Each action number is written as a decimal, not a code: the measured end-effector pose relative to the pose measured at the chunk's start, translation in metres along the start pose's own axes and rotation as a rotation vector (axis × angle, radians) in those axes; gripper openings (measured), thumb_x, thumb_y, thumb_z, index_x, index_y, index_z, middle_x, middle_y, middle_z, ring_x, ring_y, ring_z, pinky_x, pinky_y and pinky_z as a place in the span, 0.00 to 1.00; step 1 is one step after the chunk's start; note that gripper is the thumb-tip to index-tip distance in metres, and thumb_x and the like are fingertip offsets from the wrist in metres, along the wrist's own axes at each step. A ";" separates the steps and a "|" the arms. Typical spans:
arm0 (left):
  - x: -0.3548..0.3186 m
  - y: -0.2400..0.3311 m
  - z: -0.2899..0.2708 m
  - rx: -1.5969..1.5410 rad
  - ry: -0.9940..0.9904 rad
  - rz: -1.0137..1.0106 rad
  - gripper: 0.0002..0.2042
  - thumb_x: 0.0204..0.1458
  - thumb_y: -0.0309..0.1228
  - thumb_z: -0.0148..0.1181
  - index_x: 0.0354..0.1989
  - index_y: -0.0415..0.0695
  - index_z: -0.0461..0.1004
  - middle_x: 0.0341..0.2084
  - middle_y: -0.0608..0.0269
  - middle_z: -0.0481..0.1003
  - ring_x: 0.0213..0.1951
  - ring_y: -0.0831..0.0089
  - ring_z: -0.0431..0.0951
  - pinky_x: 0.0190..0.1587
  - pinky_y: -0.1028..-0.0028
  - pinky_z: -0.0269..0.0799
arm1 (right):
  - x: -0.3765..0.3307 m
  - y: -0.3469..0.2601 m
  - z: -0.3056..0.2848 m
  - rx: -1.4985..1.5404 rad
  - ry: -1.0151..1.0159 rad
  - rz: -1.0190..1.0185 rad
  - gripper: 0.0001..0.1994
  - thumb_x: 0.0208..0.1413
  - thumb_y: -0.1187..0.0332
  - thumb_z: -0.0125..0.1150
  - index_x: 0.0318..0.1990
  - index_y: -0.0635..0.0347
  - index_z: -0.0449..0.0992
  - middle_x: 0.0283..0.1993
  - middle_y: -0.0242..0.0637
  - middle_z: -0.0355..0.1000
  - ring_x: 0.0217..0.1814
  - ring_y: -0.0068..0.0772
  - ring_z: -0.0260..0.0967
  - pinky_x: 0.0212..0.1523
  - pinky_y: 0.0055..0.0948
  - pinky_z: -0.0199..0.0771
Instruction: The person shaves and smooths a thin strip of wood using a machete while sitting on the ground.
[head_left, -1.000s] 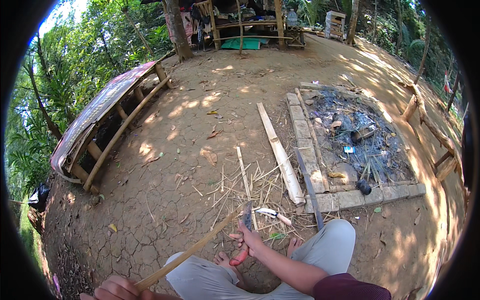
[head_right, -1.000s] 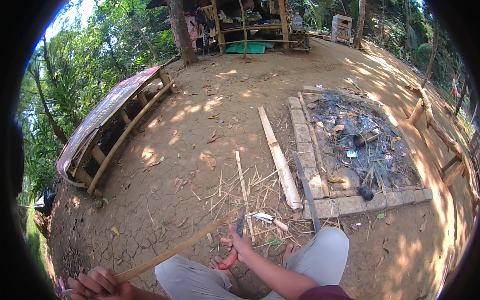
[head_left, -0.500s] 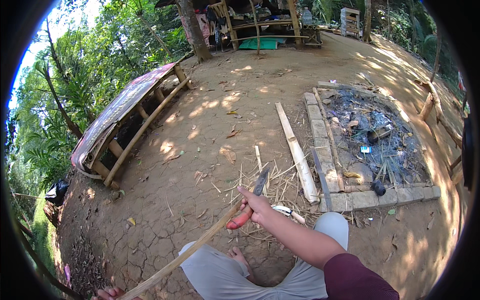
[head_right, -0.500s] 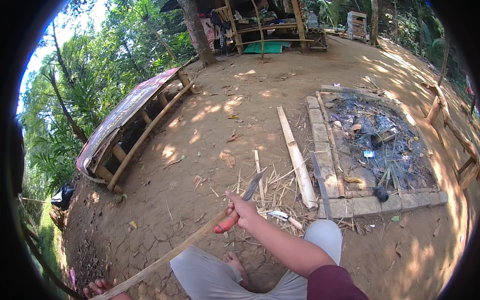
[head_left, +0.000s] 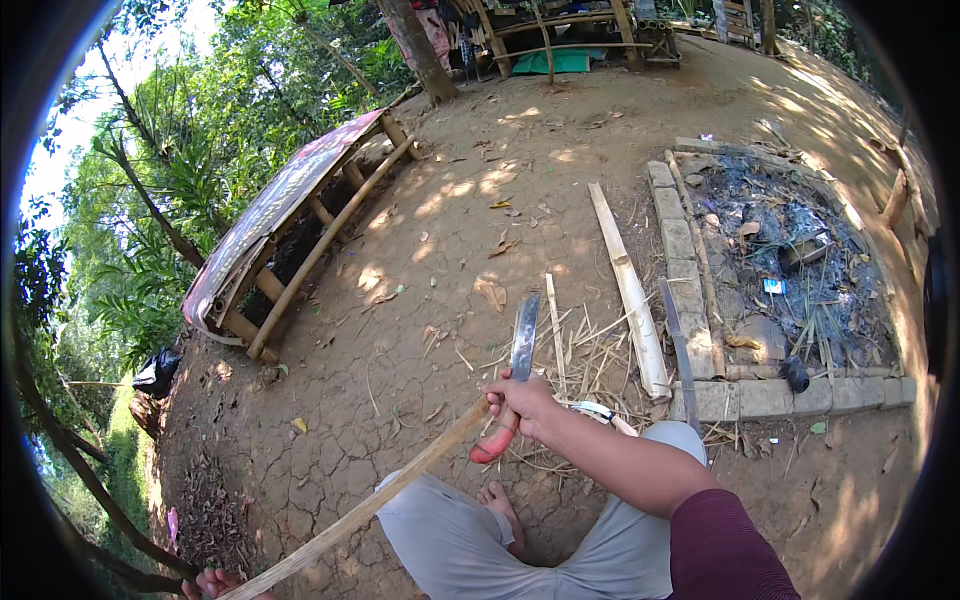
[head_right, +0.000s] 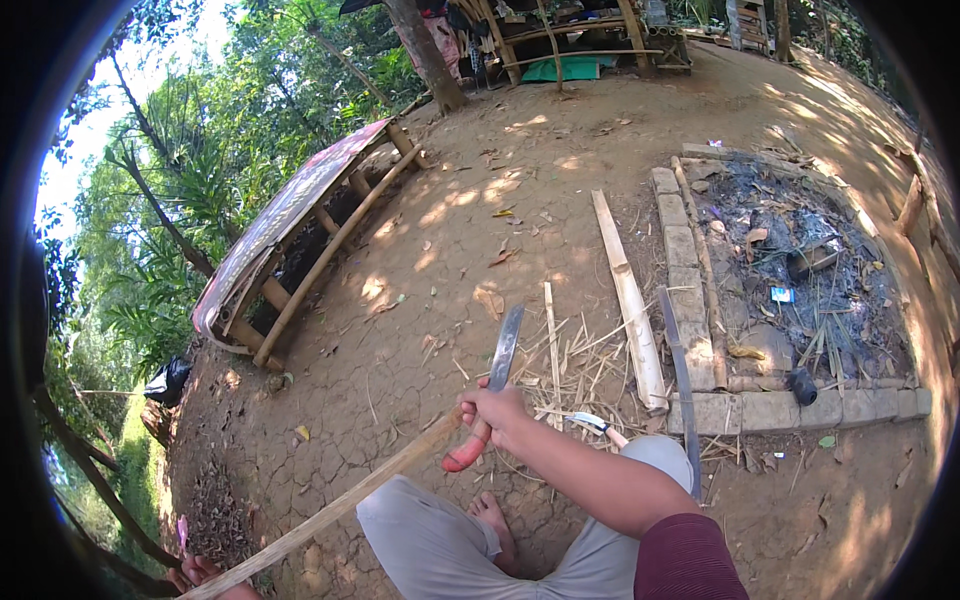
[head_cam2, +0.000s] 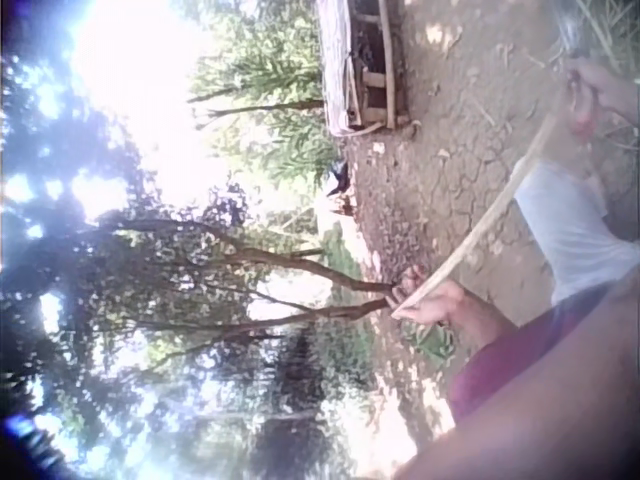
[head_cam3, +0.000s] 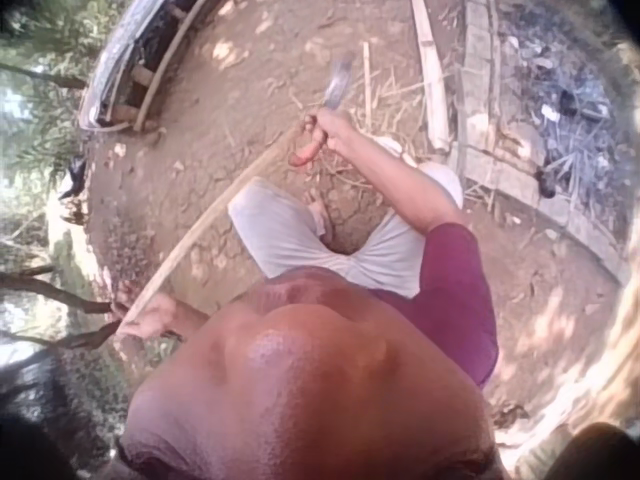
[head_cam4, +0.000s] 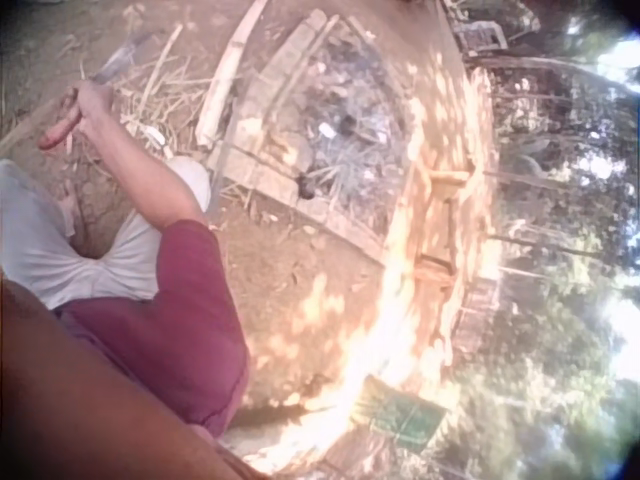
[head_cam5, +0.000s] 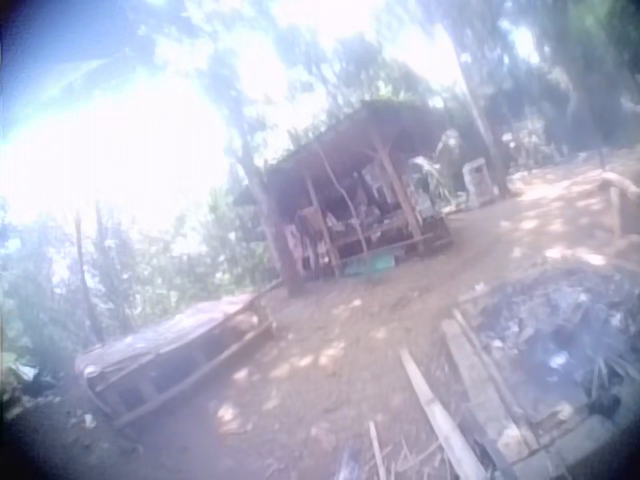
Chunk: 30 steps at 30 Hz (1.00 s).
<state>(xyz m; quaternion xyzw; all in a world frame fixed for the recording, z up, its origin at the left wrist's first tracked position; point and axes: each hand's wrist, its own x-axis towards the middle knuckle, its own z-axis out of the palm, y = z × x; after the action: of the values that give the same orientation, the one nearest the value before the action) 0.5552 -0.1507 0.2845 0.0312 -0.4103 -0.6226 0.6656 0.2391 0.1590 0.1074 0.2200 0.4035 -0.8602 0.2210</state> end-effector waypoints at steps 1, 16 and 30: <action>0.001 -0.004 -0.007 -0.017 0.033 -0.069 0.29 0.62 0.55 0.42 0.46 0.37 0.74 0.37 0.44 0.75 0.42 0.49 0.74 0.53 0.51 0.71 | 0.000 -0.004 -0.003 0.041 0.004 -0.040 0.21 0.48 0.83 0.63 0.45 0.56 0.60 0.30 0.33 0.68 0.24 0.25 0.71 0.22 0.25 0.74; -0.068 -0.048 0.100 1.323 -1.059 -0.243 0.17 0.65 0.36 0.49 0.56 0.36 0.66 0.51 0.49 0.70 0.58 0.60 0.69 0.63 0.62 0.60 | -0.045 -0.063 0.001 0.248 -0.220 -0.424 0.23 0.50 0.85 0.60 0.50 0.58 0.58 0.36 0.37 0.68 0.26 0.22 0.66 0.21 0.25 0.70; -0.188 -0.194 0.185 0.319 -1.230 -1.507 0.13 0.69 0.37 0.39 0.45 0.41 0.65 0.26 0.59 0.71 0.12 0.73 0.69 0.11 0.78 0.64 | -0.090 -0.079 -0.019 -0.250 -0.188 -0.372 0.15 0.65 0.61 0.56 0.49 0.64 0.69 0.34 0.34 0.73 0.23 0.20 0.68 0.21 0.24 0.72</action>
<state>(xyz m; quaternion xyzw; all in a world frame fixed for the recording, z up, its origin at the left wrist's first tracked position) 0.3123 0.0538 0.2038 0.0447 -0.6370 -0.7291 -0.2465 0.2716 0.2385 0.1939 0.0316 0.5180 -0.8462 0.1207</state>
